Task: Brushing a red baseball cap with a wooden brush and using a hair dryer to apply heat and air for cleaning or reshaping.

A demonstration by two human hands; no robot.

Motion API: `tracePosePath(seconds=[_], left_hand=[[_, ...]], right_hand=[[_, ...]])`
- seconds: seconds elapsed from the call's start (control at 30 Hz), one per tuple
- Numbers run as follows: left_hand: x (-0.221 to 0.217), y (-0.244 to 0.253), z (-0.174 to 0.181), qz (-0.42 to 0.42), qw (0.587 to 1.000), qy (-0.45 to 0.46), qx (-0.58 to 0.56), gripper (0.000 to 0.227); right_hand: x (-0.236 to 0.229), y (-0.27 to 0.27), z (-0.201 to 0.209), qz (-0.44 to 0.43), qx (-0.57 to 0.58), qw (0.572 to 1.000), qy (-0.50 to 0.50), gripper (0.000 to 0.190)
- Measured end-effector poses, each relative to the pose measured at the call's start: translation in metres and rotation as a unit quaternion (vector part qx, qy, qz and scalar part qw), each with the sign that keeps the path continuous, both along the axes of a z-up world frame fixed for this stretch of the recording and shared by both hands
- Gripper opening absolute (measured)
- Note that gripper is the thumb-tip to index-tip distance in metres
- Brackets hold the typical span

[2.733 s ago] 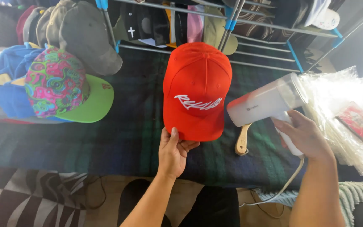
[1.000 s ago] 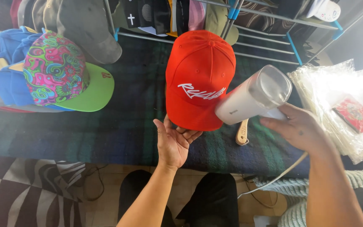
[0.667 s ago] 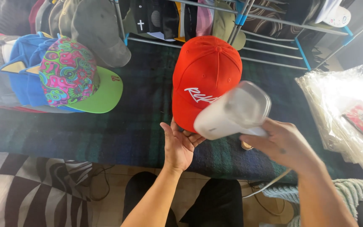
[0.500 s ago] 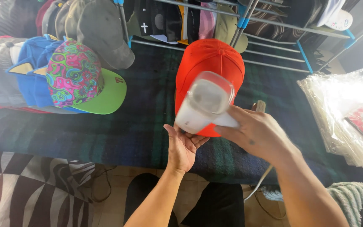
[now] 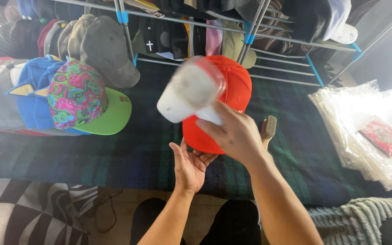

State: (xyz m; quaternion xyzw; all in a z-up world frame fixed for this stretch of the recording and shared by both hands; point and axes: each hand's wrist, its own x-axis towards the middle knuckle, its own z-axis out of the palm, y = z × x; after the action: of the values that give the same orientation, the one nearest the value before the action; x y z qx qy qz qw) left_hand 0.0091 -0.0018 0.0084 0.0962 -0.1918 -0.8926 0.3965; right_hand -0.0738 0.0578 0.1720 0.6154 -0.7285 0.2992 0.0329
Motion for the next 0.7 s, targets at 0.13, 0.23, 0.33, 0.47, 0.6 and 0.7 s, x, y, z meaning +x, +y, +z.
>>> tracePosePath(seconds=[0.13, 0.23, 0.33, 0.47, 0.6, 0.7], left_hand=[[-0.004, 0.003, 0.001, 0.017, 0.999, -0.039, 0.011, 0.06], [-0.003, 0.006, 0.006, 0.03, 0.997, -0.07, 0.023, 0.054], [0.0, 0.01, 0.016, 0.038, 0.996, -0.078, 0.032, 0.053], [-0.002, 0.009, 0.013, 0.045, 0.996, -0.074, 0.038, 0.054], [-0.003, 0.009, 0.011, 0.052, 0.995, -0.078, 0.03, 0.054], [-0.003, 0.011, 0.011, 0.053, 0.995, -0.079, 0.026, 0.054]], right_hand=[[-0.014, 0.055, 0.0, -0.081, -0.196, 0.976, -0.055, 0.028], [-0.05, 0.067, -0.015, -0.16, -0.197, 0.956, -0.147, 0.032], [-0.074, 0.064, -0.017, -0.168, -0.193, 0.948, -0.191, 0.041], [-0.07, 0.063, -0.015, -0.148, -0.204, 0.952, -0.174, 0.046], [-0.062, 0.077, -0.031, -0.156, -0.215, 0.952, -0.149, 0.037], [-0.054, 0.085, -0.056, -0.175, -0.224, 0.947, -0.15, 0.037]])
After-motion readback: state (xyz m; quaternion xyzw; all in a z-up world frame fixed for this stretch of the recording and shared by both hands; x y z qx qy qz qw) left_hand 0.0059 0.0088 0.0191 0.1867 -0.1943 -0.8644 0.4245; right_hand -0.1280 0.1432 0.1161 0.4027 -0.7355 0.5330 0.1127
